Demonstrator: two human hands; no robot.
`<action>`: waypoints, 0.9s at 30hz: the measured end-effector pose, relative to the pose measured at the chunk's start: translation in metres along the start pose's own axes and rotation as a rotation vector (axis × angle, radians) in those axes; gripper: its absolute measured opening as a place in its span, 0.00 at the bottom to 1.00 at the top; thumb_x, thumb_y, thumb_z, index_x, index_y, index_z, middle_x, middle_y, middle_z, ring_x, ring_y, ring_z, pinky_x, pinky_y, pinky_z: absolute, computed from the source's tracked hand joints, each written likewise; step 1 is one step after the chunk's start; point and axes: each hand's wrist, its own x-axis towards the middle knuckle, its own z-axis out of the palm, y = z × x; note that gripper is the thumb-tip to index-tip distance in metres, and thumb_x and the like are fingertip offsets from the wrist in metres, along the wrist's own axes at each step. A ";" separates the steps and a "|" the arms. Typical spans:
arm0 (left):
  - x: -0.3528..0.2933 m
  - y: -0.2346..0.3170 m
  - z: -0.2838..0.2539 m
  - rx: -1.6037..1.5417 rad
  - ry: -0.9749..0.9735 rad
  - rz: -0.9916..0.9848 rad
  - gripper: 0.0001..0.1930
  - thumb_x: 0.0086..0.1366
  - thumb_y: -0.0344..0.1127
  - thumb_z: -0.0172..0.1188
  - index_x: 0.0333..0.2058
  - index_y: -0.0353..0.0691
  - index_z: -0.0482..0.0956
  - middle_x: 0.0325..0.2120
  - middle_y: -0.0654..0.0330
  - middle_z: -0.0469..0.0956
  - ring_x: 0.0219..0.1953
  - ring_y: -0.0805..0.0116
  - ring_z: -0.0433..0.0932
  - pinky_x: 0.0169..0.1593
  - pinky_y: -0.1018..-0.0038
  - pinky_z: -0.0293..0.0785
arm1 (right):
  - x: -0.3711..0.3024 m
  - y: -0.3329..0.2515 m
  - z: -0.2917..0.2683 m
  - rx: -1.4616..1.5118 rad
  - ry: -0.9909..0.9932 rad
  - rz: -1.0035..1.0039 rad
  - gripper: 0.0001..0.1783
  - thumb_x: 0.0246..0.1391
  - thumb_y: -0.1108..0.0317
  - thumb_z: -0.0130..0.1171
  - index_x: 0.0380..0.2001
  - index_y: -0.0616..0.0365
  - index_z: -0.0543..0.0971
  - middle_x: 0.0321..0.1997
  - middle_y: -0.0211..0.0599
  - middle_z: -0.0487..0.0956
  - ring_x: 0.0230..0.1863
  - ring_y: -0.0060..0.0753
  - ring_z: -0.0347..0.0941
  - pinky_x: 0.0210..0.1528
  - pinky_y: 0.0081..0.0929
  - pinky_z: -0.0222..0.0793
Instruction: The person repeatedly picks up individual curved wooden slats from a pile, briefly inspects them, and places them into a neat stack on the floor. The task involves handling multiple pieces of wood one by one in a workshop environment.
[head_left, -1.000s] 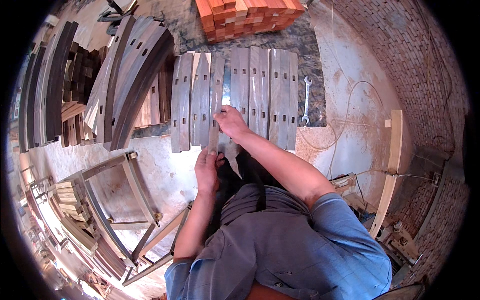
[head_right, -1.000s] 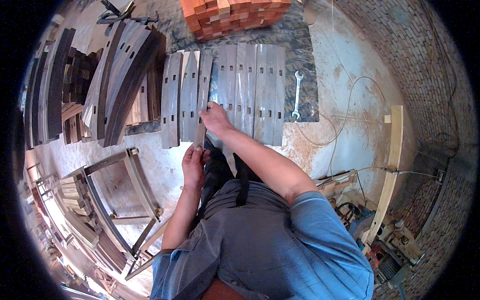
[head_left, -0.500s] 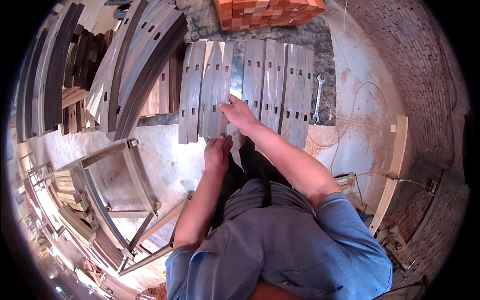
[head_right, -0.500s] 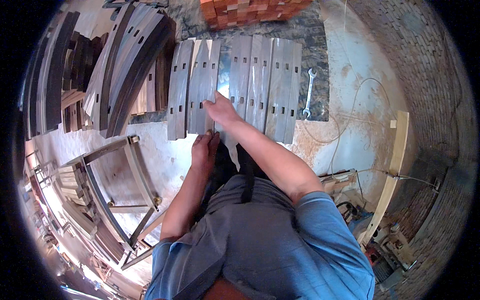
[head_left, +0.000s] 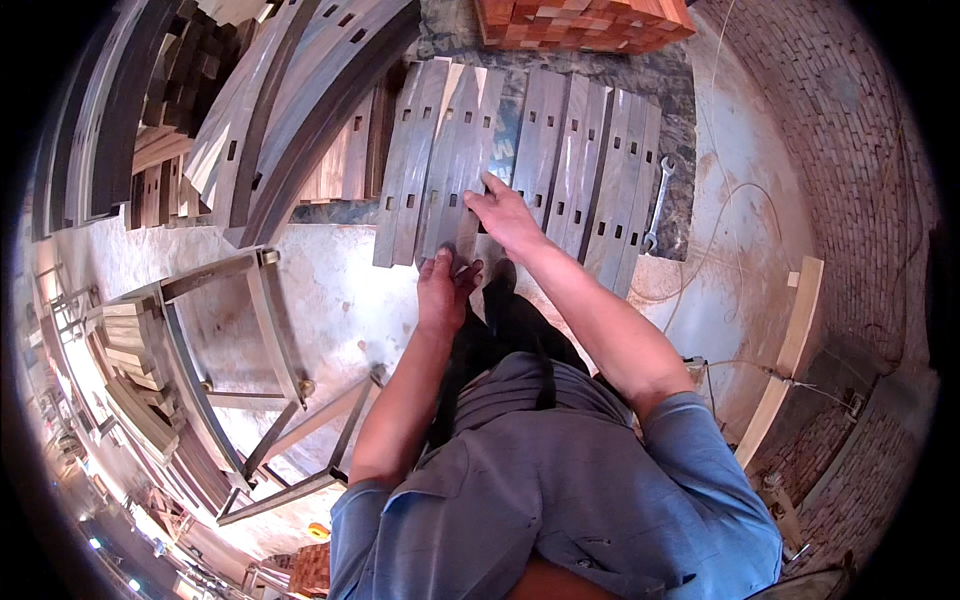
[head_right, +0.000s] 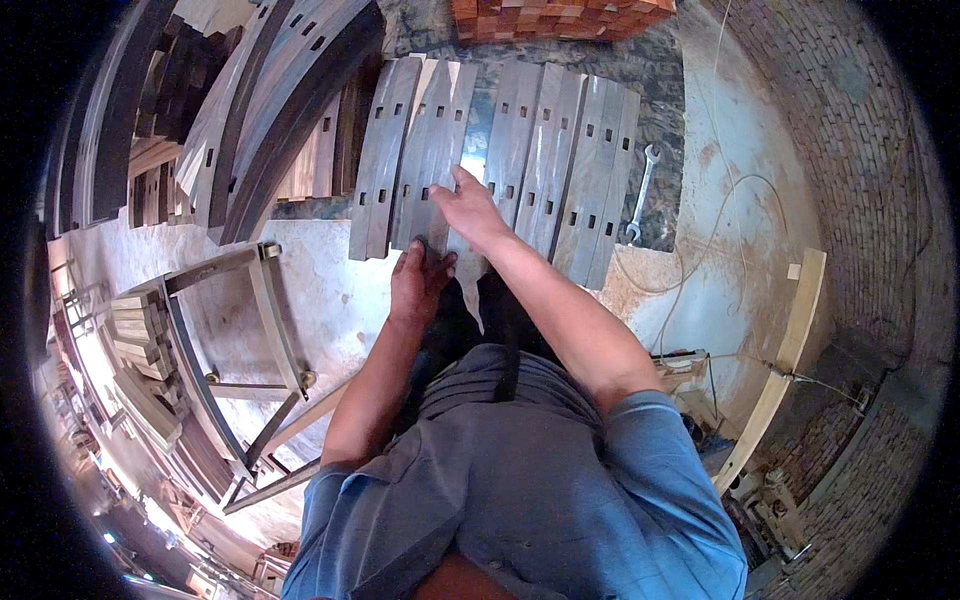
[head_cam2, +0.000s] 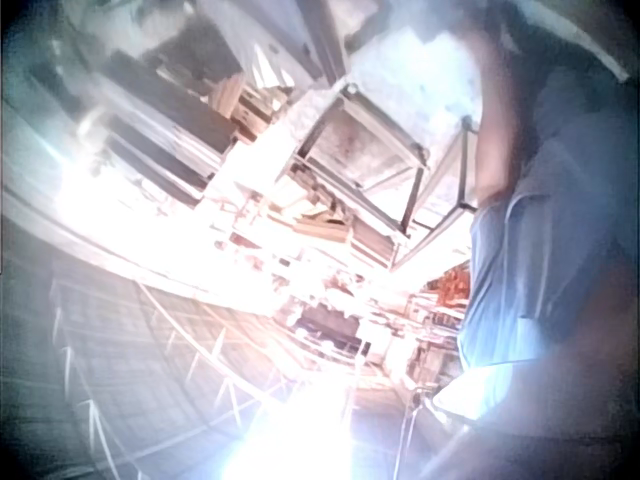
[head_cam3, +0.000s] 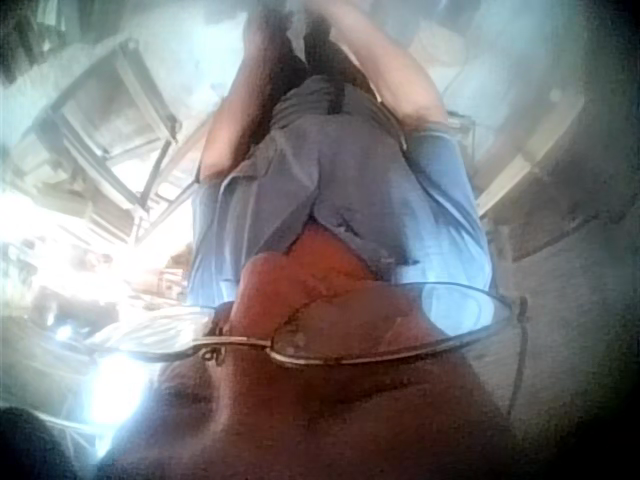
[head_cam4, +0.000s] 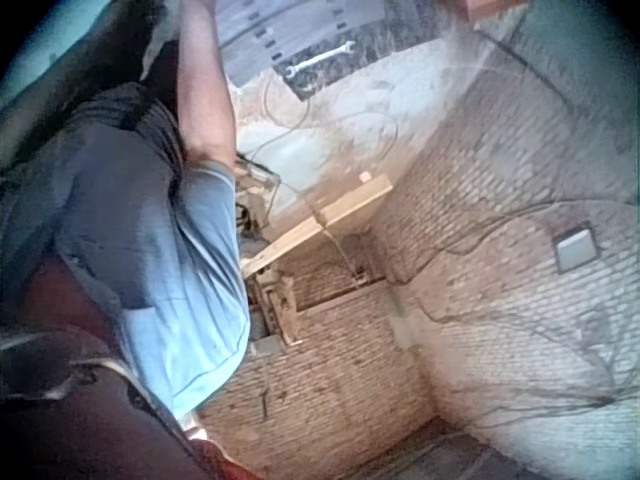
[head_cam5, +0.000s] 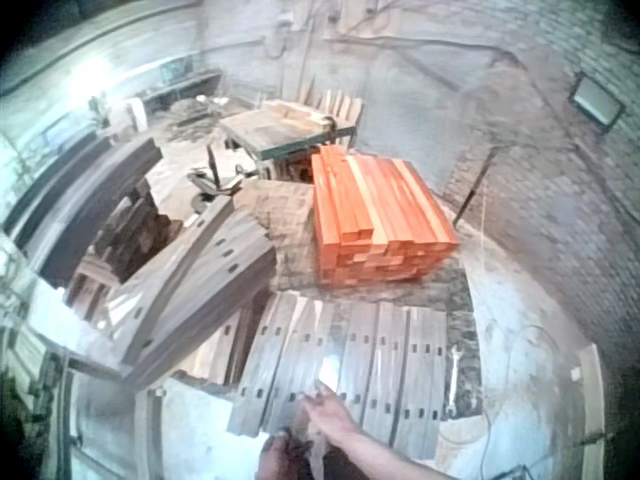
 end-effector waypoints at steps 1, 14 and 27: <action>0.001 -0.001 -0.001 0.010 -0.002 -0.021 0.15 0.70 0.43 0.52 0.49 0.41 0.67 0.41 0.57 0.74 0.41 0.57 0.78 0.40 0.63 0.77 | 0.001 0.002 0.001 -0.033 -0.001 -0.009 0.42 0.56 0.56 0.59 0.64 0.75 0.57 0.56 0.59 0.72 0.56 0.41 0.71 0.59 0.30 0.64; -0.004 -0.008 -0.015 0.138 -0.079 -0.147 0.14 0.69 0.43 0.54 0.44 0.39 0.69 0.37 0.56 0.76 0.41 0.62 0.77 0.45 0.64 0.76 | -0.050 -0.030 -0.023 0.011 -0.006 -0.094 0.33 0.59 0.58 0.56 0.61 0.69 0.63 0.59 0.56 0.71 0.55 0.42 0.73 0.55 0.33 0.70; 0.012 -0.051 0.061 0.220 -0.029 -0.092 0.24 0.67 0.42 0.57 0.55 0.32 0.66 0.42 0.56 0.74 0.41 0.64 0.77 0.45 0.69 0.77 | -0.156 0.021 -0.189 0.453 0.441 -0.034 0.14 0.65 0.66 0.49 0.50 0.60 0.72 0.39 0.38 0.80 0.33 0.27 0.76 0.37 0.26 0.74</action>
